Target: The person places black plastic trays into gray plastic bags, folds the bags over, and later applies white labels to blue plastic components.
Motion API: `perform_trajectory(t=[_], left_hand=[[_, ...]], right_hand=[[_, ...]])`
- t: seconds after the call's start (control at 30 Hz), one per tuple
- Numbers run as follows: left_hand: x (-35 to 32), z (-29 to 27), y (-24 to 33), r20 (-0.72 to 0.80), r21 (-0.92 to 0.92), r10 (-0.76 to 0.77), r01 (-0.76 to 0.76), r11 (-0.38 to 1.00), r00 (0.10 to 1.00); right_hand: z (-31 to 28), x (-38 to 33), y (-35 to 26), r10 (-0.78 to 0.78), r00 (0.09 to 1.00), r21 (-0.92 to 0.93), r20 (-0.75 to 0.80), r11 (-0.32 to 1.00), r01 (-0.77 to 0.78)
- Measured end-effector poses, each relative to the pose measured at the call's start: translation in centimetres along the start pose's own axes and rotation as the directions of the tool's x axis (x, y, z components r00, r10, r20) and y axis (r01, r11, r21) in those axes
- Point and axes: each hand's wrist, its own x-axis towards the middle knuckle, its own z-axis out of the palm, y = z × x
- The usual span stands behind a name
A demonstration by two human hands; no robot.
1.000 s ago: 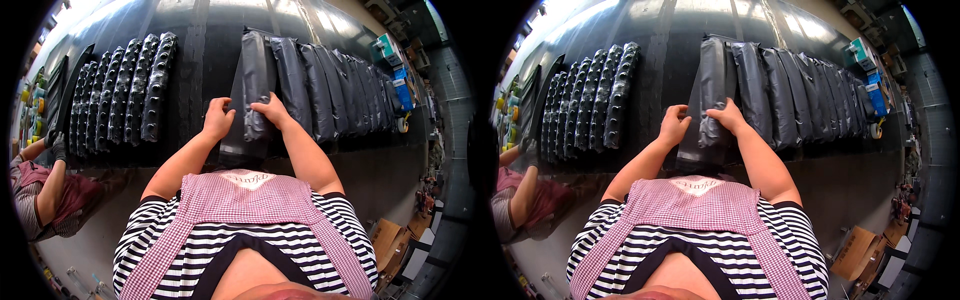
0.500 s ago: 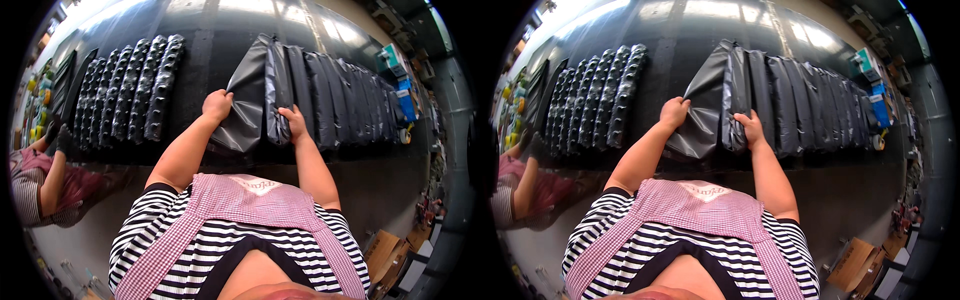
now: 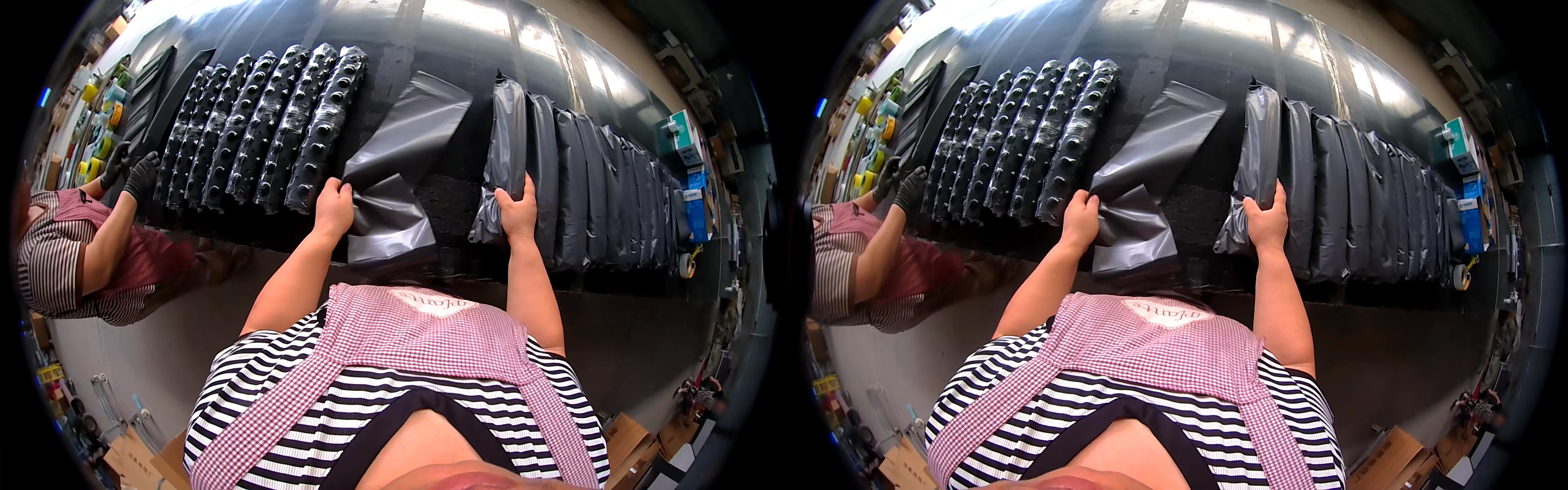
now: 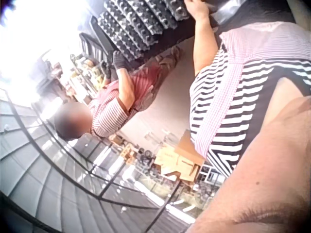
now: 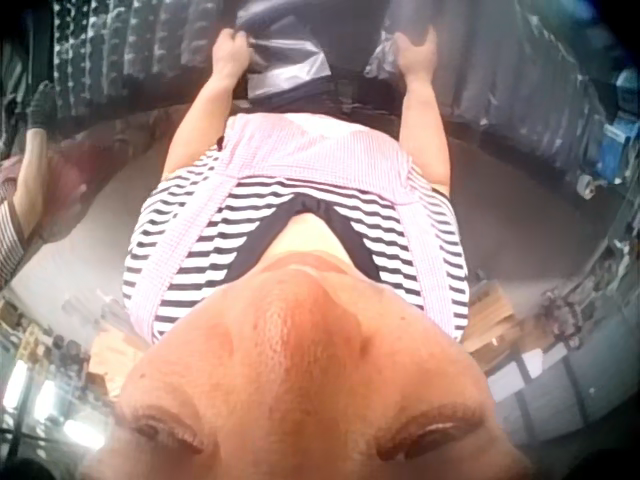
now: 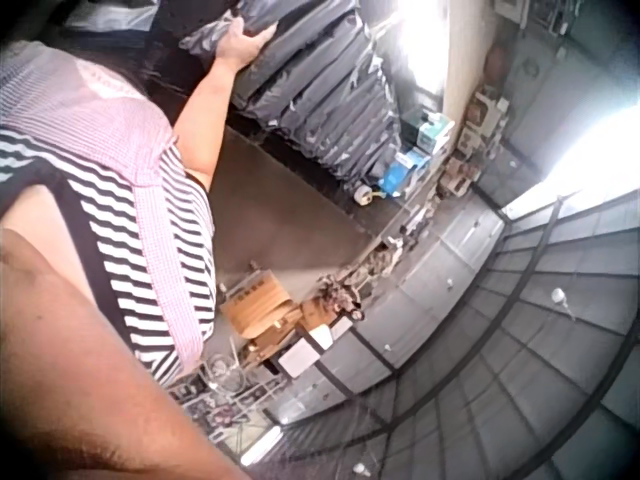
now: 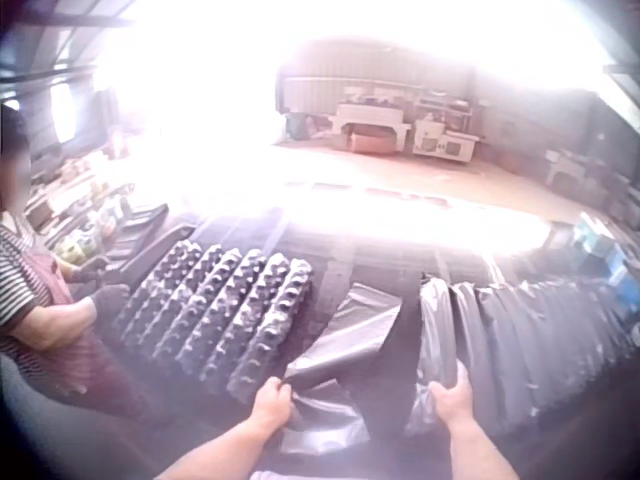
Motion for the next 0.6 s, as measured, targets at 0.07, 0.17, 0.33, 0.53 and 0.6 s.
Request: perform_trajectory(t=[0.07, 0.17, 0.33, 0.53, 0.6], left_hand=[[-1.0, -0.2, -0.3, 0.045, -0.017, -0.016, 0.017, 1.0, 0.999], [-1.3, -0.6, -0.7, 0.217, 0.186, 0.083, -0.124, 0.975, 0.973], [0.7, -3.1, 4.5, 0.125, 0.487, 0.456, -0.455, 0.746, 0.881], [5.6, -4.2, 4.9, 0.079, 0.859, 0.317, -0.226, 0.459, 0.945], [5.2, -4.6, 6.1, 0.178, 0.794, 0.245, -0.286, 0.536, 0.953]], right_hand=[[-0.3, -0.3, -1.2, 0.039, 0.999, -0.099, 0.023, 0.994, -0.036], [-0.3, 0.0, -2.8, 0.121, 0.987, -0.34, 0.102, 0.937, -0.08], [0.0, -2.8, -7.5, -0.647, 0.751, -0.584, 0.134, 0.561, 0.587], [5.9, -11.8, -7.0, -0.372, 0.541, -0.24, 0.754, 0.61, 0.755], [6.4, -11.6, -5.9, -0.397, 0.542, -0.214, 0.741, 0.625, 0.751]])
